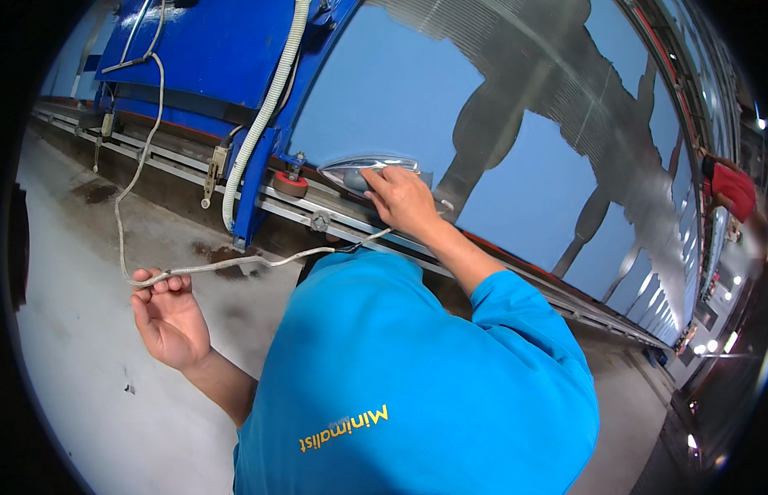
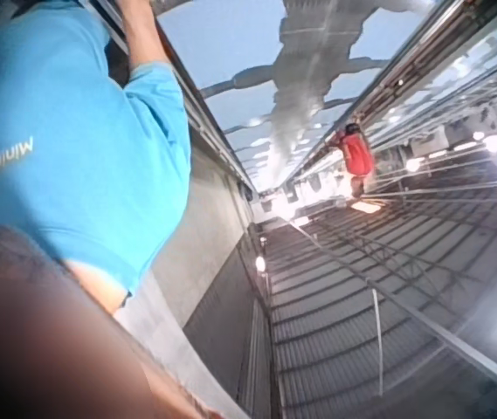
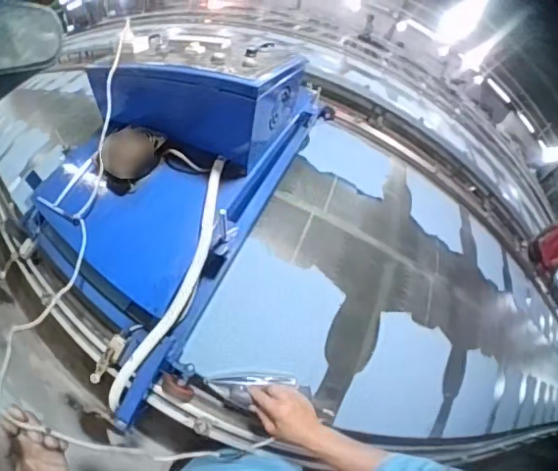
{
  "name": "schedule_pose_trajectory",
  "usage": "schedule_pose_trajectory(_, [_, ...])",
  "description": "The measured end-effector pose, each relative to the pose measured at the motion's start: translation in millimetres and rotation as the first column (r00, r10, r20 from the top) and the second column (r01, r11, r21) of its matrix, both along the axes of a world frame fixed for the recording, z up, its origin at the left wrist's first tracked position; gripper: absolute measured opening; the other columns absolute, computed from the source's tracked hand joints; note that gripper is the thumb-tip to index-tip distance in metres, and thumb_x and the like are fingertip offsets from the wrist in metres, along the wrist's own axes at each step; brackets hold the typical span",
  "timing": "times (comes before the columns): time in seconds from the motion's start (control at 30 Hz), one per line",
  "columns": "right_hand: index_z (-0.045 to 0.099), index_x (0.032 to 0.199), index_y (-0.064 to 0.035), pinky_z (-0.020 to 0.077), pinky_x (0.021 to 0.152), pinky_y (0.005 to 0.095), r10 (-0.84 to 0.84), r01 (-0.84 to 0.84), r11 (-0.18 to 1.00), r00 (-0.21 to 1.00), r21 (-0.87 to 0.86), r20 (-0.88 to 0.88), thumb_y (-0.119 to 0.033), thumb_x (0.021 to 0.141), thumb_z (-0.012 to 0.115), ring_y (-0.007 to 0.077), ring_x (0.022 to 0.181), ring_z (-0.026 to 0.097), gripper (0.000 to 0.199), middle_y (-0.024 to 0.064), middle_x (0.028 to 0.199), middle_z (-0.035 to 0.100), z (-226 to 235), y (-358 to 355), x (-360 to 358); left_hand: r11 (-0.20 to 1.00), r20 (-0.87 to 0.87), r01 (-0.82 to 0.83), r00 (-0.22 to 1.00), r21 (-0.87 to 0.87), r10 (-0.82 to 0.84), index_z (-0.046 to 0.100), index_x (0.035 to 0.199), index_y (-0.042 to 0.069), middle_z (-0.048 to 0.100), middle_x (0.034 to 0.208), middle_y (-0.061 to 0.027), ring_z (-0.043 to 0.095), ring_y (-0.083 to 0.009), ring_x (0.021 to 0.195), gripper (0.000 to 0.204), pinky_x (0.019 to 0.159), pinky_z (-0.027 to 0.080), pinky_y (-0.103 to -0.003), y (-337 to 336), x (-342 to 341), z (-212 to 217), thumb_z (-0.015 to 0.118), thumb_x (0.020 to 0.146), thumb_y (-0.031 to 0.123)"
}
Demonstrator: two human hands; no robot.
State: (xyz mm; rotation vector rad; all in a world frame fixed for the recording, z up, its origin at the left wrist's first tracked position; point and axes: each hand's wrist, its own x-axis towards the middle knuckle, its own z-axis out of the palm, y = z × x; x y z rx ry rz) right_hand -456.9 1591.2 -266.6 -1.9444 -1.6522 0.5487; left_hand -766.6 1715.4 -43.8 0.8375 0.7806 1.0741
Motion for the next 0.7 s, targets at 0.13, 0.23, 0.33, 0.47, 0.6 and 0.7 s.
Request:
schedule_pose_trajectory(0.13, [0.066, 0.121, -0.0115, 0.0531, 0.065, 0.0480, -0.150, 0.149, 0.988, 0.989, 0.042, 0.013, -0.029, 0.090, 0.067, 0.0379, 0.079, 0.066, 0.035, 0.0165, 0.085, 0.066, -8, 44, 43, 0.999, 0.002, 0.022, 1.000, -0.037, -0.022, 0.054, 0.126, 0.002, 0.058, 0.102, -0.0077, 0.051, -0.0200, 0.094, 0.034, 0.089, 0.039, -0.037, -5, 0, -10, 0.040, 0.107, 0.027])
schedule_pose_trajectory(0.23, [0.067, 0.120, -0.0100, 0.0542, 0.070, 0.0475, -0.223, 0.217, 0.965, 0.975, 0.146, 0.022, -0.030, 0.089, 0.068, 0.0411, 0.082, 0.068, 0.037, 0.0214, 0.092, 0.070, -30, 106, 92, 0.994, -0.005, -0.021, 1.000, -0.110, 0.020, 0.053, 0.127, 0.001, 0.059, 0.101, -0.0082, 0.051, -0.0192, 0.095, 0.035, 0.088, 0.041, -0.036, -10, -15, -29, 0.041, 0.107, 0.027])
schedule_pose_trajectory(0.33, [0.063, 0.126, -0.0121, 0.0520, 0.074, 0.0495, -0.311, 0.284, 0.940, 0.941, 0.190, 0.133, -0.032, 0.091, 0.066, 0.0416, 0.086, 0.067, 0.040, 0.0218, 0.089, 0.069, -53, 156, 136, 0.991, -0.040, 0.029, 0.999, -0.130, -0.035, 0.053, 0.127, 0.000, 0.059, 0.099, -0.0086, 0.051, -0.0185, 0.093, 0.036, 0.088, 0.041, -0.036, -8, -20, -33, 0.041, 0.107, 0.027])
schedule_pose_trajectory(0.47, [0.062, 0.127, -0.0107, 0.0512, 0.075, 0.0497, -0.398, 0.388, 0.917, 0.904, 0.092, 0.154, -0.033, 0.092, 0.065, 0.0416, 0.086, 0.066, 0.042, 0.0227, 0.092, 0.068, -73, 152, 155, 0.990, -0.045, 0.058, 0.997, -0.125, -0.065, 0.056, 0.124, -0.001, 0.058, 0.098, -0.0091, 0.052, -0.0195, 0.092, 0.036, 0.087, 0.043, -0.037, -17, -35, -52, 0.042, 0.106, 0.027])
schedule_pose_trajectory(0.6, [0.062, 0.128, -0.0120, 0.0502, 0.071, 0.0491, -0.399, 0.390, 0.917, 0.873, 0.090, 0.280, -0.034, 0.093, 0.063, 0.0410, 0.081, 0.064, 0.041, 0.0209, 0.090, 0.066, -101, 120, 104, 0.990, -0.019, 0.067, 0.997, -0.125, -0.070, 0.056, 0.123, -0.001, 0.059, 0.098, -0.0092, 0.053, -0.0196, 0.093, 0.036, 0.088, 0.044, -0.038, 3, -72, -67, 0.044, 0.105, 0.028])
schedule_pose_trajectory(0.7, [0.062, 0.128, -0.0126, 0.0495, 0.068, 0.0480, -0.342, 0.344, 0.938, 0.903, 0.038, 0.260, -0.032, 0.094, 0.063, 0.0393, 0.080, 0.063, 0.040, 0.0193, 0.087, 0.063, -86, 80, 25, 0.990, 0.014, 0.060, 0.998, -0.125, -0.059, 0.057, 0.121, -0.002, 0.059, 0.099, -0.0095, 0.055, -0.0191, 0.092, 0.036, 0.088, 0.045, -0.038, 27, -100, -78, 0.045, 0.105, 0.028])
